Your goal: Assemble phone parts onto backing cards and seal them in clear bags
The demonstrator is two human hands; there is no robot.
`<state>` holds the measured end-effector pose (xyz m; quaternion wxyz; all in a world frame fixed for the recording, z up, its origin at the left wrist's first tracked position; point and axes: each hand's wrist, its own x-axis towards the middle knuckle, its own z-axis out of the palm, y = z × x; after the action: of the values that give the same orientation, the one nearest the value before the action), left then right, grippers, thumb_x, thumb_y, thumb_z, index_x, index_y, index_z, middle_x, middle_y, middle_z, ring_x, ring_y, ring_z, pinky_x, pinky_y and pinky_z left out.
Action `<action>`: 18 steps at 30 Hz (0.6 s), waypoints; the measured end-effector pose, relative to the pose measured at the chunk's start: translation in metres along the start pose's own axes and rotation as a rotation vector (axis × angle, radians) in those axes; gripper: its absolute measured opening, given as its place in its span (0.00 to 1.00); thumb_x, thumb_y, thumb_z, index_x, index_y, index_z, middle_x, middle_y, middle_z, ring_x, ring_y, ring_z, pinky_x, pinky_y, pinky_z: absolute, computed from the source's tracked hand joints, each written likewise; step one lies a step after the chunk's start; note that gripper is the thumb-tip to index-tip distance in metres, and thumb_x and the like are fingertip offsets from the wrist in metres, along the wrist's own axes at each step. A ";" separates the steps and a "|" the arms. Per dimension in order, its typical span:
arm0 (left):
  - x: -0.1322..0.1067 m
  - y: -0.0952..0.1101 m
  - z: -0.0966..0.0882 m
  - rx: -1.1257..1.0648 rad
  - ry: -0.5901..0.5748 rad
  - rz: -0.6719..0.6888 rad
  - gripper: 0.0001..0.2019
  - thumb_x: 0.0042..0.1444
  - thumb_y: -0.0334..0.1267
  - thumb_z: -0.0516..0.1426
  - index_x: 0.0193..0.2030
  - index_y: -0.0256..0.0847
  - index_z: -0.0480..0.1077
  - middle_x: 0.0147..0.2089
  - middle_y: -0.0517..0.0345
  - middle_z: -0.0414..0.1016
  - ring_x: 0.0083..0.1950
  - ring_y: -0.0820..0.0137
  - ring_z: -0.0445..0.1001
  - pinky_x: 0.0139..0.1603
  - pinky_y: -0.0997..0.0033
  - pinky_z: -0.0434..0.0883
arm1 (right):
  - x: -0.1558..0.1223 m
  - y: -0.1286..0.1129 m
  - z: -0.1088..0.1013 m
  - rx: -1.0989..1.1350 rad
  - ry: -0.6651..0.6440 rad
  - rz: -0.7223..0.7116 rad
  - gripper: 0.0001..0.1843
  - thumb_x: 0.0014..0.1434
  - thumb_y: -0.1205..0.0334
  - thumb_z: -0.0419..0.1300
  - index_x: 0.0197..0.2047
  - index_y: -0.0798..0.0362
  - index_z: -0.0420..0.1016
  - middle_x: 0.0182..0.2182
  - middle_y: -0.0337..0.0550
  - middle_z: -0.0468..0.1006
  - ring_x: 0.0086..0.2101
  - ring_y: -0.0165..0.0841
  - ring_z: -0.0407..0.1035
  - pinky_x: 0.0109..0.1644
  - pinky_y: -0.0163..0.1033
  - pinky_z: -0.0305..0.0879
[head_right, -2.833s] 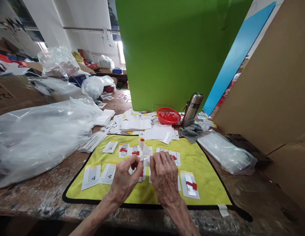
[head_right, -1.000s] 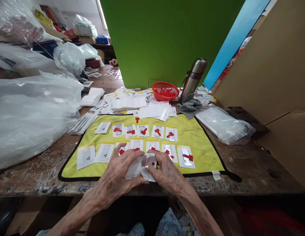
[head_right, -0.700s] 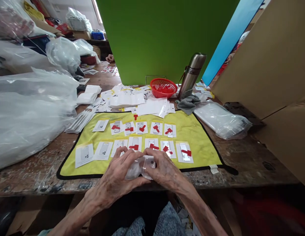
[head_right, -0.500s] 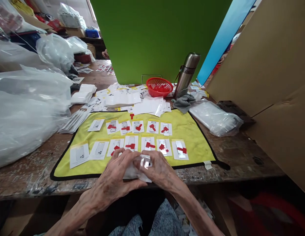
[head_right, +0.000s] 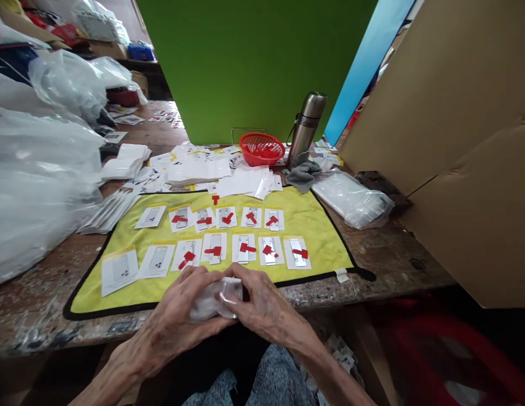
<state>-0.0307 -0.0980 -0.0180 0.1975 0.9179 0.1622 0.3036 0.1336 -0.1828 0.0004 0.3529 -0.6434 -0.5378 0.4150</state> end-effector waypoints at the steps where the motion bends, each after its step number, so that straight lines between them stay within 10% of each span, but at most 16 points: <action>1: -0.003 -0.003 -0.001 0.012 0.020 -0.029 0.24 0.49 0.40 0.63 0.51 0.43 0.62 0.38 0.58 0.75 0.37 0.66 0.75 0.43 0.63 0.72 | -0.004 0.002 -0.005 -0.075 0.087 0.020 0.12 0.59 0.53 0.56 0.41 0.50 0.72 0.30 0.38 0.75 0.30 0.30 0.67 0.33 0.34 0.63; 7: -0.020 -0.014 0.006 0.051 0.127 -0.137 0.27 0.50 0.50 0.61 0.54 0.43 0.60 0.45 0.52 0.75 0.46 0.59 0.75 0.46 0.57 0.74 | -0.021 0.052 -0.046 -0.671 0.835 0.160 0.14 0.63 0.55 0.46 0.32 0.51 0.67 0.32 0.48 0.74 0.33 0.38 0.68 0.39 0.42 0.61; 18: -0.024 -0.018 0.014 0.024 0.119 -0.135 0.29 0.48 0.50 0.62 0.55 0.45 0.61 0.45 0.54 0.75 0.46 0.59 0.75 0.49 0.59 0.73 | -0.004 0.076 -0.040 -0.891 0.922 0.317 0.09 0.59 0.54 0.53 0.32 0.50 0.63 0.30 0.48 0.74 0.36 0.43 0.67 0.40 0.45 0.56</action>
<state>-0.0431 -0.0959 -0.0488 0.1963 0.8876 0.2387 0.3416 0.2002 -0.2002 -0.0508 0.1814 -0.9112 -0.3506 -0.1182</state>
